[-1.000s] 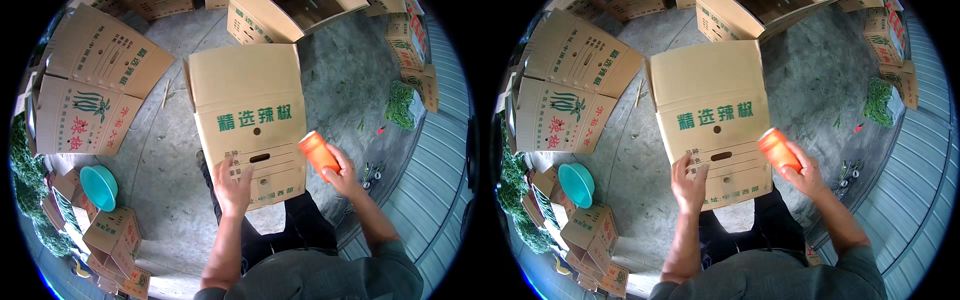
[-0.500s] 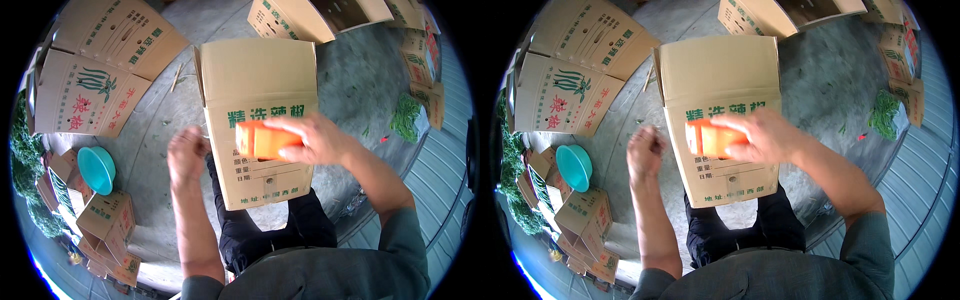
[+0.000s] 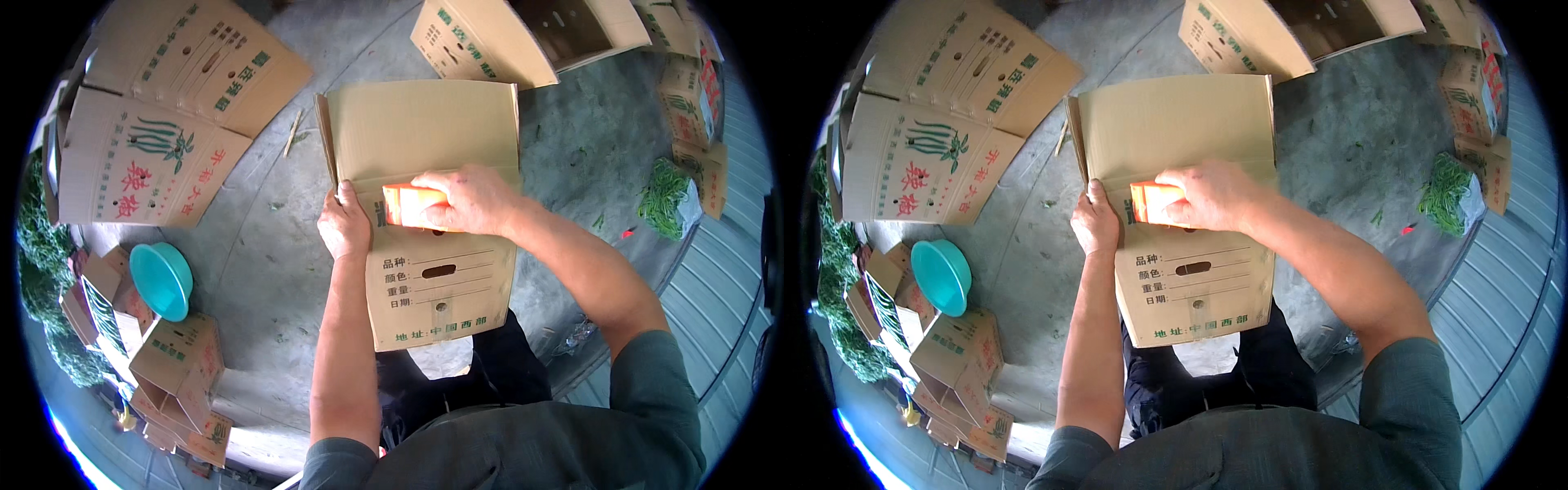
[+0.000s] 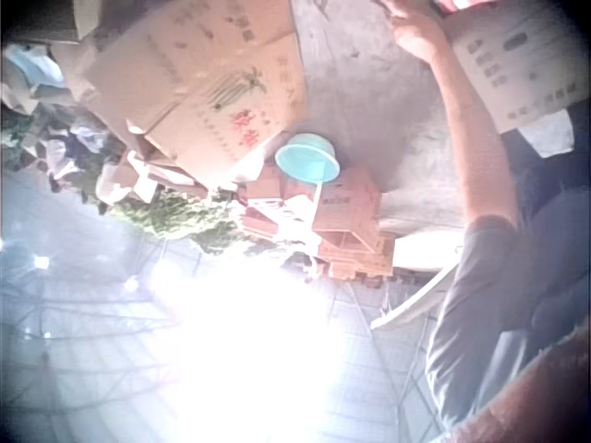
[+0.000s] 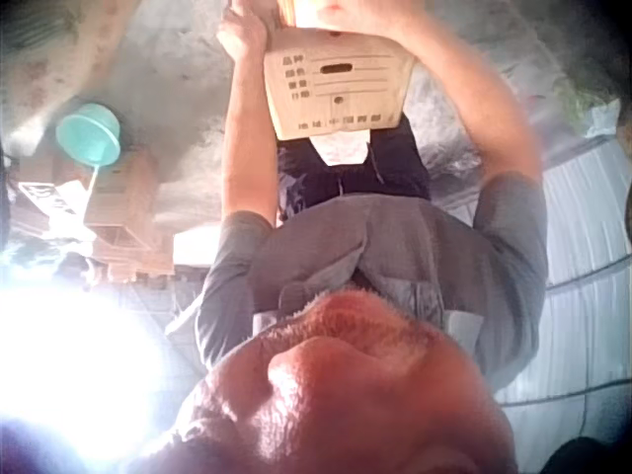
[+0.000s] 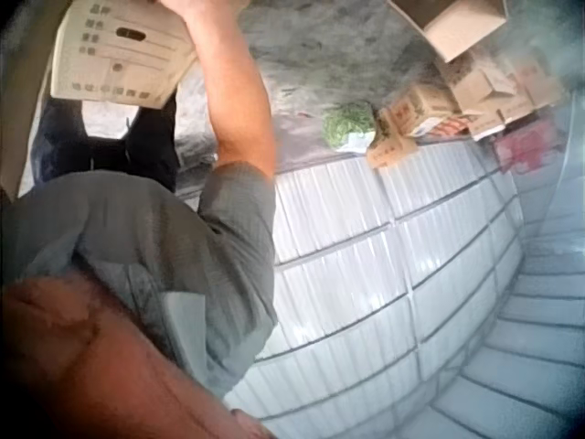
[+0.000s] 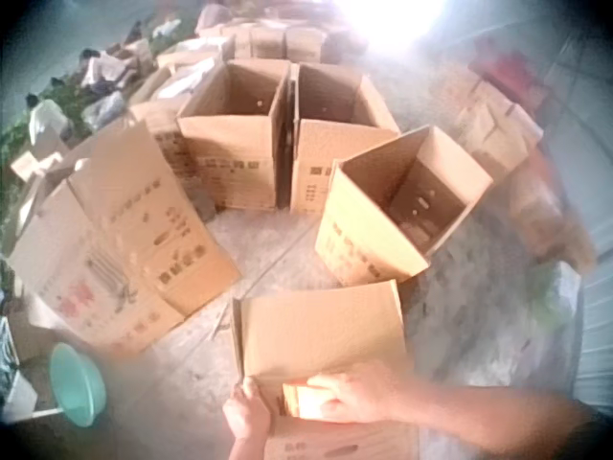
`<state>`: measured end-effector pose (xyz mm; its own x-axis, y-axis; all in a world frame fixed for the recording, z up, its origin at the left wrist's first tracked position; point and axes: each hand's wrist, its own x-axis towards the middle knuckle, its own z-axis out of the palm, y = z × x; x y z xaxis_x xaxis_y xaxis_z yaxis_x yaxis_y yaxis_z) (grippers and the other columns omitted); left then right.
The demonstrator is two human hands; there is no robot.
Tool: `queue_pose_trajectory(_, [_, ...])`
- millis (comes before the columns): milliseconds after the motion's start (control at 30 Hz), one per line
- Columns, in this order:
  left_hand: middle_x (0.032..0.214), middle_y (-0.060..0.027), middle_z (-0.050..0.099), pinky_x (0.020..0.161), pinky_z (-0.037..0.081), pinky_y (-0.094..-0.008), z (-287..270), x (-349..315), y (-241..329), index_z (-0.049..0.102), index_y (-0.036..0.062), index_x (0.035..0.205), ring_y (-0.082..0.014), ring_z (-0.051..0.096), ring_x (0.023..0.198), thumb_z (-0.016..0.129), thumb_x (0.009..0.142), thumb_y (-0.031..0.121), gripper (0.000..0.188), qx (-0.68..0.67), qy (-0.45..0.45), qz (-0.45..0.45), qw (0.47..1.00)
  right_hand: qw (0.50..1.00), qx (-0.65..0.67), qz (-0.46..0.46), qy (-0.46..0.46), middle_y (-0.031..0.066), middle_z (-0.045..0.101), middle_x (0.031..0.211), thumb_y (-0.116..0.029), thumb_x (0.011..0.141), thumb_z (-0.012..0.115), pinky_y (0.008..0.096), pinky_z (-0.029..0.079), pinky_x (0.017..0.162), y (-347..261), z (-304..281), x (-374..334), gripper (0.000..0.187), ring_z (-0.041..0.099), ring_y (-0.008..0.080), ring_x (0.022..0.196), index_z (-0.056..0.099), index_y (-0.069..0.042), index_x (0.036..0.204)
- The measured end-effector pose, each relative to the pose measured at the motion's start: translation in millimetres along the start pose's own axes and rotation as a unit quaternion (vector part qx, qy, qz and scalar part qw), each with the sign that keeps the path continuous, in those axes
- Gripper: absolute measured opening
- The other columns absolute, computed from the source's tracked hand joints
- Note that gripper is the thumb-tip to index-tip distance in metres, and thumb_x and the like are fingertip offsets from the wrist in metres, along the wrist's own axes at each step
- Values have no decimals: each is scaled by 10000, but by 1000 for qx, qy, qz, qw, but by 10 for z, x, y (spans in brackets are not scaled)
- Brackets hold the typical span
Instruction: The person assembles flat cardboard sheets into boxes by folding the sides and sealing the seams with a handheld tape dispenser. The person repeats this process for multiple boxes in a warehouse setting.
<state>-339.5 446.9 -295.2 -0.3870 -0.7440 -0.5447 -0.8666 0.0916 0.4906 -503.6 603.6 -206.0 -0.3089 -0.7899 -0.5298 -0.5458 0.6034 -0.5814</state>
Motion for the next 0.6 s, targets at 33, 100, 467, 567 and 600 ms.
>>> queue_pose_trajectory(33, [1041,-313,694,927,492,-542,-26,-16,12,679,-22,1152,-492,643,1062,446,1032,488,573,10,8,1,1000,1000,-2,6,-9,174,735,1000,-352,833,751,463,562,798,-12,-28,-35,476,702,396,857,664,-122,1241])
queue_pose_trajectory(100, [1023,-314,692,910,492,-552,-1,-17,0,680,-17,1143,-504,644,1031,451,1033,486,564,23,25,1,999,1000,-12,-2,-5,158,741,989,-365,834,754,464,569,781,325,-194,-271,481,711,386,858,662,-131,1244])
queue_pose_trajectory(467, [925,-321,690,805,509,-539,30,84,-168,715,-63,1007,-505,660,909,392,1053,543,689,50,92,51,993,961,-114,251,-30,134,739,991,-403,865,658,470,560,807,2104,227,-539,357,705,347,933,684,-179,1142])
queue_pose_trajectory(567, [939,-312,698,812,507,-545,-135,245,-479,707,-54,1027,-494,665,921,410,1045,528,653,31,109,53,992,979,-94,177,22,146,734,1007,-398,912,604,473,556,835,2003,298,-268,342,698,347,985,665,-203,1186])
queue_pose_trajectory(600, [937,-293,708,805,509,-525,-184,259,-499,710,-53,1026,-472,673,903,415,1048,520,645,-38,98,25,994,983,-74,164,20,149,734,1016,-396,925,588,474,555,846,2005,296,-320,342,695,346,1005,658,-211,1204])
